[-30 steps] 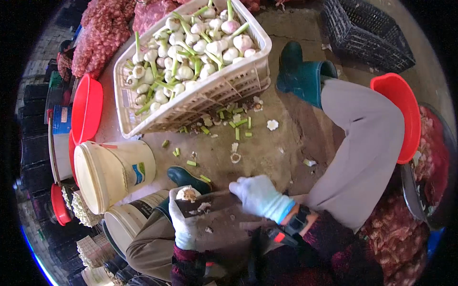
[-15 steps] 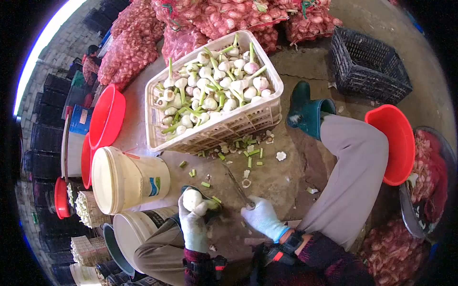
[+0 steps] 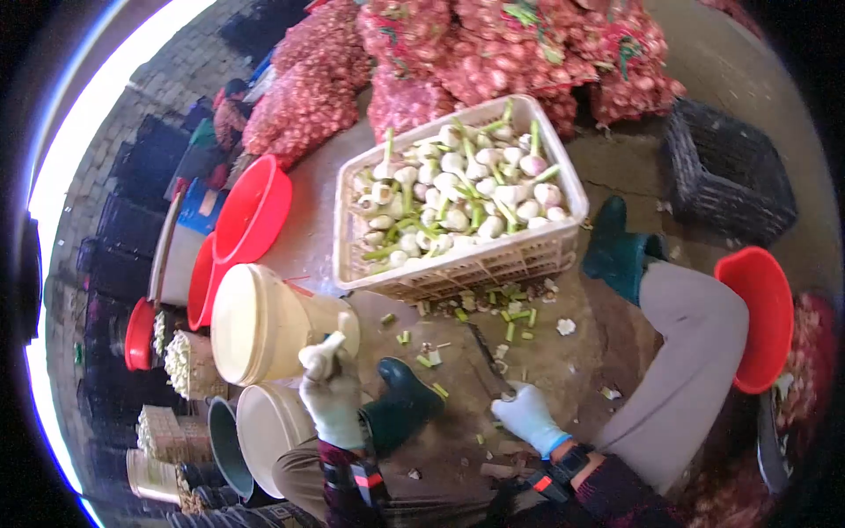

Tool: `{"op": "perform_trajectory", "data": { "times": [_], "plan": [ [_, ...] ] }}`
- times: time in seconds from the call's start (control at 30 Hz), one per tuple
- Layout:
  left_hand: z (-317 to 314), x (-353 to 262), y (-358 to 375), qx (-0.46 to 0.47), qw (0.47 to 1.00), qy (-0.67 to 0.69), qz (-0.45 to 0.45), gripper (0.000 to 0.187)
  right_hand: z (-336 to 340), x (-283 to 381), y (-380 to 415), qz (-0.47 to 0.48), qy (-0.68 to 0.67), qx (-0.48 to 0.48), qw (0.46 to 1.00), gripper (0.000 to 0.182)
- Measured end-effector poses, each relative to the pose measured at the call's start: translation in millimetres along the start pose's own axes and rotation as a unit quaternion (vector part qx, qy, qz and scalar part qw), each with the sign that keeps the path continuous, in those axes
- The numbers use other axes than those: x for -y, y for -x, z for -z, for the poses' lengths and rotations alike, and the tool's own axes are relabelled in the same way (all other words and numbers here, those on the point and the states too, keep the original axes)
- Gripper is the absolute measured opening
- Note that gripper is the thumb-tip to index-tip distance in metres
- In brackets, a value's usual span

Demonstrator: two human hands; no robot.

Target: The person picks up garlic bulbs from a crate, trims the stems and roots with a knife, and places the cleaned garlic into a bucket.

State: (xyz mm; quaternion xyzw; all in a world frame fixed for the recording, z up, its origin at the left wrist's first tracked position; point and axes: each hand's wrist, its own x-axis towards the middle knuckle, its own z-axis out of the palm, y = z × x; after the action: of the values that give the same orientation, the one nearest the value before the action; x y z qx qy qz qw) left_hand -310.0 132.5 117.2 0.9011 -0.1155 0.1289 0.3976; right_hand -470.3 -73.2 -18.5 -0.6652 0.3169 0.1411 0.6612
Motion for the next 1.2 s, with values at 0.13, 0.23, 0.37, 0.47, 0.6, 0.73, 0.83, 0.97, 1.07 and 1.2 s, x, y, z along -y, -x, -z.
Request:
{"op": "perform_trajectory", "data": {
  "times": [0.13, 0.23, 0.37, 0.47, 0.6, 0.73, 0.83, 0.97, 1.07, 1.2],
  "plan": [
    [17.4, 23.1, -5.2, 0.026, 0.996, 0.086, 0.030, 0.058, -16.3, 17.8, 9.4, 0.051, -0.068, -0.013, 0.996, 0.036],
    [-3.0, -24.8, 25.9, 0.045, 0.713, 0.658, 0.237, 0.084, -17.0, 37.8, 18.7, 0.193, -0.024, -0.046, 0.980, 0.019],
    [-35.0, -35.6, 52.4, 0.077, 0.726, 0.629, 0.267, 0.083, -3.0, 74.5, 36.6, 0.325, -0.031, -0.082, 0.942, 0.023],
    [-50.2, -44.2, 62.5, 0.079, 0.745, 0.597, 0.286, 0.084, 7.9, 89.7, 42.7, 0.343, -0.057, -0.077, 0.935, 0.022],
    [-60.1, -40.6, 66.3, 0.086, 0.703, 0.629, 0.321, 0.088, 11.4, 82.8, 38.7, 0.303, -0.069, -0.065, 0.948, 0.022],
    [-64.3, -28.4, 70.1, 0.091, 0.682, 0.650, 0.325, 0.088, 11.3, 80.0, 36.5, 0.270, -0.093, -0.047, 0.957, 0.019],
    [-67.6, -32.0, 71.2, 0.071, 0.656, 0.671, 0.337, 0.085, 6.3, 72.9, 22.8, 0.261, -0.020, -0.054, 0.964, 0.016],
    [-65.0, -30.7, 73.8, 0.088, 0.674, 0.651, 0.339, 0.082, -3.2, 25.3, -8.7, 0.138, 0.148, -0.083, 0.976, 0.020],
    [-56.9, -23.7, 78.3, 0.053, 0.647, 0.680, 0.341, 0.085, -0.8, 28.9, -2.4, 0.141, 0.118, -0.080, 0.980, 0.019],
    [-43.0, -27.2, 82.8, 0.070, 0.642, 0.691, 0.324, 0.088, -4.8, 41.9, 9.3, 0.156, 0.028, -0.057, 0.986, 0.020]
  ]
}}
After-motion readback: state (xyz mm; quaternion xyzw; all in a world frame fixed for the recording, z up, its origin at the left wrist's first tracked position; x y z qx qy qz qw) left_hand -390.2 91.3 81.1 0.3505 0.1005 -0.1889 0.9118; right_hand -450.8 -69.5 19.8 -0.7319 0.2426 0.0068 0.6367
